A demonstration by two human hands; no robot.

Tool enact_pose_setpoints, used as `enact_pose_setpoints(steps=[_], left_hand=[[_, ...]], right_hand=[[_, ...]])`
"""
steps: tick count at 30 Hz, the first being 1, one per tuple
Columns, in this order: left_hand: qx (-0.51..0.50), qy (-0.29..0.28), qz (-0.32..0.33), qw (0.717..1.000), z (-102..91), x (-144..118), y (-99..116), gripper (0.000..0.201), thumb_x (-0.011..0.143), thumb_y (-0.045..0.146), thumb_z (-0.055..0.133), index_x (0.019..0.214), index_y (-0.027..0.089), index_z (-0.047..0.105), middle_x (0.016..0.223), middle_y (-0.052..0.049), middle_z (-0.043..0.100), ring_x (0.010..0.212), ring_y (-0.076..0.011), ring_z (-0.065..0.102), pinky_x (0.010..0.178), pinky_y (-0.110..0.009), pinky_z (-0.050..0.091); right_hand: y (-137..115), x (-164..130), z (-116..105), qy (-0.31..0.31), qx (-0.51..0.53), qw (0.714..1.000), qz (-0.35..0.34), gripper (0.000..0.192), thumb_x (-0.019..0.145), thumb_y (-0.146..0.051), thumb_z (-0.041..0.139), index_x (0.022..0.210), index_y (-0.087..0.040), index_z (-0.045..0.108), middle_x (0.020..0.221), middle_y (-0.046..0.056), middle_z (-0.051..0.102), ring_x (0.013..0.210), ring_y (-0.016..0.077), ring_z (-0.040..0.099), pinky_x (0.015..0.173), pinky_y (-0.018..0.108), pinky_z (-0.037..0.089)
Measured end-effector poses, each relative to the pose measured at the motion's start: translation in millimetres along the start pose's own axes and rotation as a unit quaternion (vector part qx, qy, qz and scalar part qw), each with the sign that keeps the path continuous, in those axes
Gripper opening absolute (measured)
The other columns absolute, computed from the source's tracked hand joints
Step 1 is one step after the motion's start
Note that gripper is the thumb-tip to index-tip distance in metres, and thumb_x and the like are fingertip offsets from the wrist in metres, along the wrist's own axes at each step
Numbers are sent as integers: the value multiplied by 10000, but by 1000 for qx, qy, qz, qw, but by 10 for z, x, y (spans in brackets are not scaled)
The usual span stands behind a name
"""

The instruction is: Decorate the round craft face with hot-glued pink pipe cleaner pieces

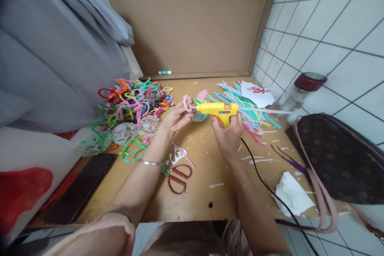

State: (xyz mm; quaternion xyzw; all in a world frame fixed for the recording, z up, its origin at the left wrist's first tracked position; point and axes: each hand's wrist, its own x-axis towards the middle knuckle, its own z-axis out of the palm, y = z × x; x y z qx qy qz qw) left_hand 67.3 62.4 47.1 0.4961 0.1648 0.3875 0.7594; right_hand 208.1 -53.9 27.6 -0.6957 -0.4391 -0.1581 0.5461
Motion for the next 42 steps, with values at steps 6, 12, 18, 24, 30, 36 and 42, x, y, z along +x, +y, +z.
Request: enact_pose_setpoints(steps=[6,12,18,24,30,36,42], left_hand=[[-84,-19,-19,996,45,-24,50,230,765,166,713,727,176,487,667,24,438,525,-46,399,472,-164,353],[-124,-36,-34,991,35,-33,29,198,753,63,679,742,157,504,665,29,458,532,-39,426,484,-136,364],[-120,-17,-48,991,59,-39,41,188,779,53,647,726,157,500,664,25,459,528,-43,426,474,-135,361],[-105,-5,-53,993,117,-45,77,217,779,75,658,705,160,472,649,28,444,515,-38,414,455,-123,360],[-90,-36,-18,995,84,-33,51,248,720,87,690,686,167,458,633,24,440,532,-50,428,440,-117,368],[-71,-26,-28,997,75,-34,45,242,736,101,688,695,169,460,636,29,427,522,-48,406,448,-134,363],[-81,-42,-27,995,50,-20,-16,253,708,101,715,691,163,470,646,25,450,544,-53,430,468,-138,373]], right_hand=[[11,-28,-26,10,-23,999,-41,119,759,-304,600,788,-225,515,811,46,553,799,221,559,721,352,471],[18,-36,-37,32,-5,997,-66,131,750,-284,623,783,-219,514,781,23,525,756,201,537,687,332,454],[6,-37,-59,26,-10,995,-93,105,747,-245,616,800,-217,529,781,24,530,757,201,545,682,327,454],[19,-34,-75,32,-18,994,-106,97,742,-234,610,788,-224,525,750,15,520,725,202,543,651,322,458],[28,-34,-114,19,-16,993,-117,114,739,-222,611,830,-220,542,765,22,525,741,208,545,665,329,455],[28,-47,-131,30,-7,993,-110,119,738,-222,611,760,-229,494,738,7,492,721,196,524,649,320,435],[38,-55,-114,39,-28,992,-117,114,742,-229,608,808,-224,515,757,14,517,733,200,542,649,317,444]])
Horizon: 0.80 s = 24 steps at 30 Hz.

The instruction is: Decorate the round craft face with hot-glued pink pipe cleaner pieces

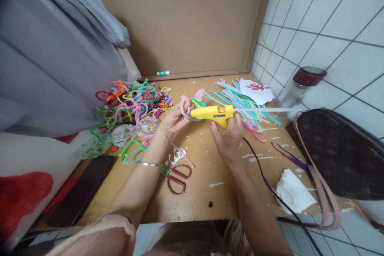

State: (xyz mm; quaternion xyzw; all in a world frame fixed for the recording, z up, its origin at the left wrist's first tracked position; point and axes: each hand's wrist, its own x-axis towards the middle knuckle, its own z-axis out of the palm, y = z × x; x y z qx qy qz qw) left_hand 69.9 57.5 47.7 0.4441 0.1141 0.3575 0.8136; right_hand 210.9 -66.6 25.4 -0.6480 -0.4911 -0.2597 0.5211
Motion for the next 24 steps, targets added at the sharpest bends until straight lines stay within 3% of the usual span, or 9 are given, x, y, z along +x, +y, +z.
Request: enact_pose_setpoints(steps=[6,13,18,22,24], left_hand=[[-4,2,19,1000,-15,8,8,234,737,130,717,708,164,487,631,29,443,548,-61,446,480,-148,384],[-12,-14,4,1000,16,2,8,241,723,108,707,692,160,474,644,25,447,545,-52,419,473,-137,365],[10,13,2,1000,23,11,0,270,754,136,699,675,167,443,632,29,414,552,-60,414,501,-158,374],[8,23,11,1000,4,3,62,270,744,154,719,686,168,455,638,33,415,537,-52,391,496,-161,360],[14,30,14,999,-18,3,97,250,734,167,733,705,164,485,667,24,461,557,-53,422,511,-162,375]], right_hand=[[32,-11,-19,-25,-8,1000,-8,120,748,-236,612,816,-220,514,764,14,518,733,197,542,648,313,444],[15,-12,-19,-14,16,1000,17,110,761,-240,601,773,-228,492,761,22,504,746,208,535,674,333,442],[0,-16,-25,-40,16,998,42,104,737,-240,600,785,-229,507,772,34,513,770,226,539,699,352,450],[154,-11,7,-50,-3,993,106,163,710,-322,605,814,-213,541,778,46,541,763,238,543,699,363,453],[306,-18,42,-97,-39,984,146,231,703,-388,611,832,-201,566,765,50,563,740,240,544,680,362,453]])
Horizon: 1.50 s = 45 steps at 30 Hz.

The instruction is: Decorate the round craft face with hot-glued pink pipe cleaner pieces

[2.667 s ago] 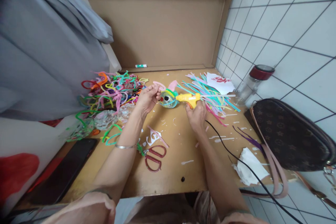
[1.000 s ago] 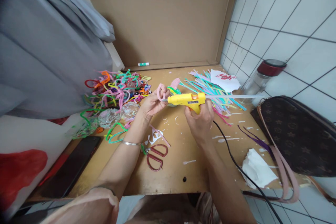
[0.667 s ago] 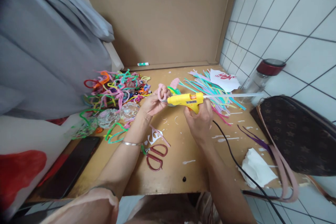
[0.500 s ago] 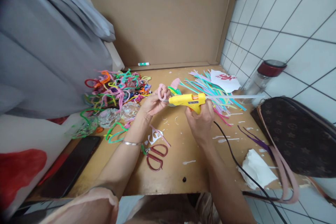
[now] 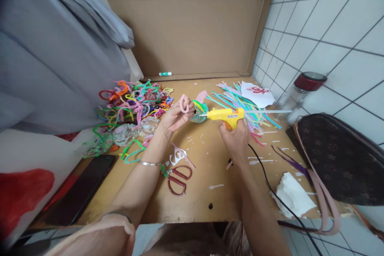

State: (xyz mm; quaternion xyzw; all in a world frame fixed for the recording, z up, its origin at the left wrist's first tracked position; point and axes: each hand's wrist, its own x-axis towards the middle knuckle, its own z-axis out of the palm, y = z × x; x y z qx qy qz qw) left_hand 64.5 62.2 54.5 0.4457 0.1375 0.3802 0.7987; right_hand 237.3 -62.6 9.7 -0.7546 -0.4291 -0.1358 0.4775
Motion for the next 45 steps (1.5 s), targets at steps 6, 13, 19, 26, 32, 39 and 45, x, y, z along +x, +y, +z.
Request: enact_pose_setpoints(steps=[6,13,19,26,32,39,45], left_hand=[[140,28,70,987,-150,51,21,287,715,334,793,774,141,589,679,11,568,567,-57,483,526,-164,374],[382,21,111,917,-172,24,115,174,796,287,643,728,130,613,621,16,576,581,-85,486,582,-204,364],[488,-52,94,866,-50,-64,215,139,781,238,593,717,122,635,588,33,514,551,-84,422,560,-217,313],[494,-55,111,861,28,-157,310,104,708,180,646,774,154,571,646,38,538,574,-92,482,557,-206,352],[530,-83,121,835,70,-181,364,95,705,157,643,746,163,558,630,38,543,583,-101,484,569,-216,346],[551,-86,139,818,97,-173,373,98,713,116,654,742,166,574,643,31,562,601,-109,478,590,-229,319],[591,-72,156,788,140,-196,400,123,702,79,661,695,168,577,642,20,547,626,-127,456,621,-254,287]], right_hand=[[390,-19,108,-155,-179,971,-17,243,678,-401,648,749,-175,595,712,61,583,700,222,565,625,317,428],[425,-285,39,-218,-239,945,-49,331,713,-489,692,720,-174,590,724,68,601,694,226,588,609,304,422],[-51,-164,-258,-109,-111,969,-191,162,880,-296,551,899,-168,648,847,95,640,797,231,598,727,359,460],[-736,228,-337,-120,85,936,-321,211,942,-233,482,920,-220,692,872,61,669,865,205,619,803,359,494],[-653,368,-178,-185,71,911,-363,213,946,-267,499,897,-200,695,885,81,670,848,207,613,775,354,494],[-596,417,-152,-203,63,907,-365,201,932,-260,510,865,-191,686,855,73,653,815,199,593,741,332,482],[-615,411,-142,-209,65,918,-330,162,885,-199,538,813,-177,681,810,64,637,761,188,589,706,310,464]])
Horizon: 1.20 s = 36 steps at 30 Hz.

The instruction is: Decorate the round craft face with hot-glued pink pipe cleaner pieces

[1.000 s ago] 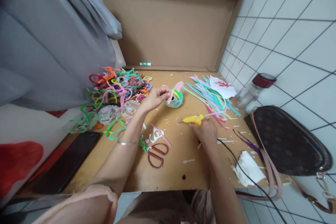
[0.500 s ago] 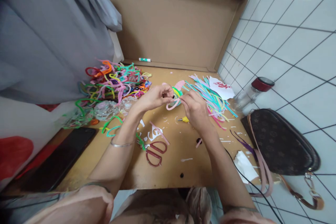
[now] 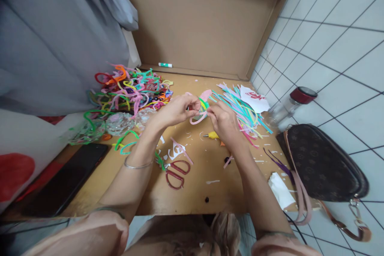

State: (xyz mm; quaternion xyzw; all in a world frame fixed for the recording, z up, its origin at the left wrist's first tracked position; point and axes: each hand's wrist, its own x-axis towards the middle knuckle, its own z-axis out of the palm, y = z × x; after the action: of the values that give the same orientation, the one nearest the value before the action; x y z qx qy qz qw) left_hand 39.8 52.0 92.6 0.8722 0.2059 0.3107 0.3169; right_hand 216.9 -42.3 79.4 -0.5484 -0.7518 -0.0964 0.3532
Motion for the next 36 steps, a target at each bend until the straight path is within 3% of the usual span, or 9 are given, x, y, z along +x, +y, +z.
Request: enact_pose_setpoints(steps=[7,16,23,28,31,36], left_hand=[[27,-6,7,1000,-14,-3,38,144,693,43,628,695,180,587,669,11,562,677,-152,465,648,-263,291],[126,-25,8,992,-35,-13,60,105,737,74,572,738,178,588,707,3,592,713,-155,512,660,-260,327],[111,-8,7,994,-20,0,-13,65,751,107,585,764,169,601,701,18,609,670,-123,533,637,-235,362],[36,6,-4,999,-6,1,-61,86,753,139,599,832,158,629,722,15,632,660,-115,557,643,-229,399],[-24,56,-13,998,13,19,-149,113,796,200,583,881,150,639,795,-8,659,711,-121,574,692,-239,432],[-134,240,-85,958,137,118,-598,148,863,229,495,951,156,589,890,-34,658,829,-142,607,789,-262,466]], right_hand=[[3,3,30,-2,10,999,32,152,860,-187,546,769,-184,668,745,34,602,706,169,558,666,286,438],[44,-14,72,20,24,999,-27,182,899,-207,536,784,-191,676,763,52,626,733,182,587,688,300,459],[26,-47,122,35,60,997,24,144,854,-186,567,743,-185,658,717,35,609,660,158,545,623,284,421],[51,-29,199,46,122,988,88,129,810,-220,575,717,-183,657,674,12,571,621,137,499,587,265,395],[131,-10,276,52,171,973,146,148,774,-270,582,684,-177,655,652,5,561,584,122,463,548,253,367],[337,11,443,38,250,932,259,172,674,-328,608,664,-163,658,586,-11,570,517,98,422,514,243,338]])
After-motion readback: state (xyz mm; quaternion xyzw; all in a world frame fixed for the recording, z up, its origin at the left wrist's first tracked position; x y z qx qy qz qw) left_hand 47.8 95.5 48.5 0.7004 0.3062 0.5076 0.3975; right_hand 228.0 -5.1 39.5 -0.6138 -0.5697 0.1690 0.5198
